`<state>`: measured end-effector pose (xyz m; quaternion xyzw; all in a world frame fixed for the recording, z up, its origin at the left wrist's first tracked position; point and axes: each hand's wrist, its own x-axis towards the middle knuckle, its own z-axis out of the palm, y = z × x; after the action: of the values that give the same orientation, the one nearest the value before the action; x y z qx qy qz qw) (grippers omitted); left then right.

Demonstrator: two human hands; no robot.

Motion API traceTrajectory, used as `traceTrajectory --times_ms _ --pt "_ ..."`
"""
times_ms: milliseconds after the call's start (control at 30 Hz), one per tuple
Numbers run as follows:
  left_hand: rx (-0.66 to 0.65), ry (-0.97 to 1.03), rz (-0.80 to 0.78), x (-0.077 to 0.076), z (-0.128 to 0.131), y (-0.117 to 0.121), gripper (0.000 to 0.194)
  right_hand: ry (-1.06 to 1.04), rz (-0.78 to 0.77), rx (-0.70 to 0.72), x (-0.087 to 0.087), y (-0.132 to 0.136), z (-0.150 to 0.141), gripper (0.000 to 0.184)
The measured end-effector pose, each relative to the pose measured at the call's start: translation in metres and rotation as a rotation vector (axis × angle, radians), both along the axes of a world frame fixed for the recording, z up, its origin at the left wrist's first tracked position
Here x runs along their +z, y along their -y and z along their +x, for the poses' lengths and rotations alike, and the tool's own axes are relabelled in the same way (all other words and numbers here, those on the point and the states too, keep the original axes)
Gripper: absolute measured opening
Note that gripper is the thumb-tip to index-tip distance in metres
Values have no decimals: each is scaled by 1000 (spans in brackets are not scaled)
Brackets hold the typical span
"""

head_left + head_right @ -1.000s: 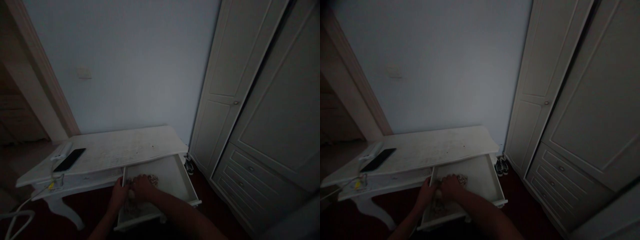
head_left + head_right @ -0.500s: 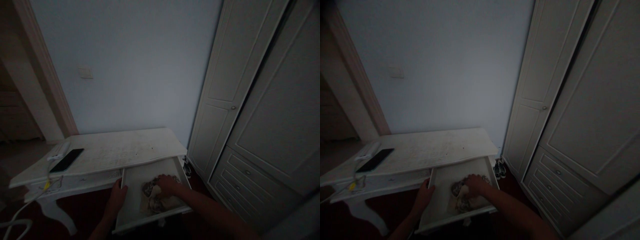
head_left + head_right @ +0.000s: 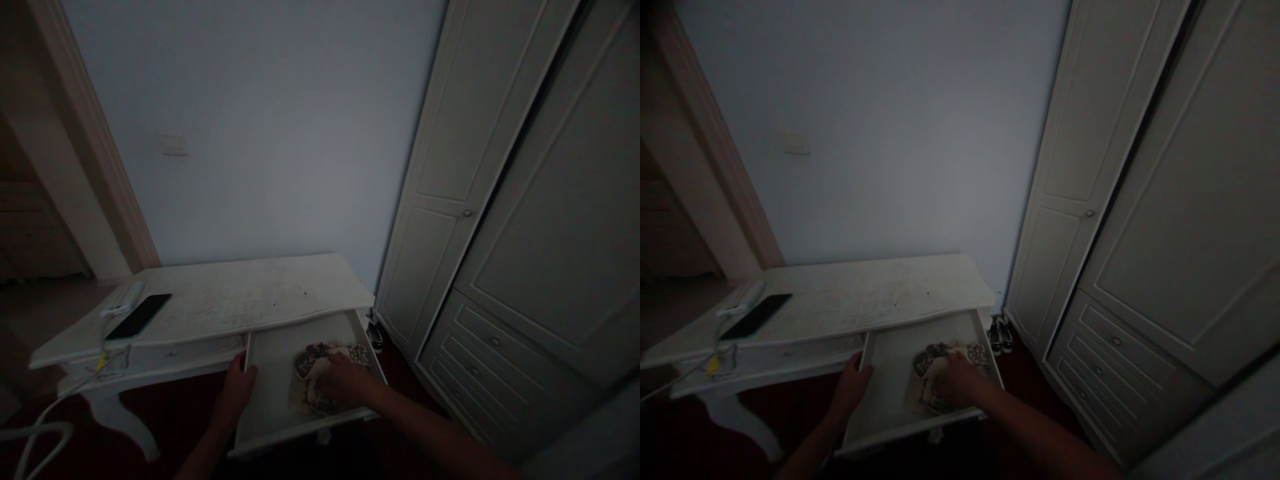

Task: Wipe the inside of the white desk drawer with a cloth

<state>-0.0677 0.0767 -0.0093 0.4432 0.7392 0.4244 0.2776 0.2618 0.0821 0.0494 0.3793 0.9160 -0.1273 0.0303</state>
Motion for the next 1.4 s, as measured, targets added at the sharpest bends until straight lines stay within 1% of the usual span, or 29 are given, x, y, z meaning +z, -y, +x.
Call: traceTrajectory --times_ms 67,100,167,233,300,367,467,533,633,733,833,933,1067,1133,1200,1233,1300,1400 --pt "-3 -10 11 2 1 2 41 45 -19 3 -9 -8 1 31" --pt "-4 -13 15 2 2 3 40 44 -17 -35 -14 -12 1 32" --pt "-6 -17 21 3 2 4 40 19 16 -159 -22 -19 -1 35" --pt "-4 -20 23 4 2 4 40 7 81 -300 -26 -27 -3 41" --pt "2 -22 20 4 2 4 40 9 157 -435 -26 -38 -7 47" --pt "3 -24 11 4 2 4 41 11 215 -527 -21 -52 -11 46" --pt "1 -30 -2 5 1 3 40 -9 268 -608 -12 -76 -20 42" --pt "4 -40 -2 7 2 2 38 -32 294 -656 -9 -87 -30 40" --pt "12 -55 7 8 3 1 37 -68 318 -716 -9 -93 -48 40" --pt "12 -62 16 9 5 1 37 -99 328 -744 -12 -89 -67 42" --pt "7 -60 14 9 4 2 35 -125 319 -728 -14 -83 -86 46" --pt "2 -54 12 9 3 2 32 -143 290 -650 -14 -76 -109 48" --pt "3 -48 31 11 5 3 31 -167 244 -438 -12 -66 -151 56" --pt "1 -44 44 11 6 4 32 -180 228 -328 -11 -62 -174 58" --pt "-6 -38 54 11 5 4 33 -194 224 -228 -9 -59 -190 58" --pt "-11 -35 57 10 4 4 33 -200 224 -187 -9 -57 -194 59" --pt "-21 -28 59 9 2 4 33 -202 222 -121 -10 -53 -193 58" --pt "-32 -11 56 6 -1 3 34 -177 195 -36 -14 -44 -175 50"
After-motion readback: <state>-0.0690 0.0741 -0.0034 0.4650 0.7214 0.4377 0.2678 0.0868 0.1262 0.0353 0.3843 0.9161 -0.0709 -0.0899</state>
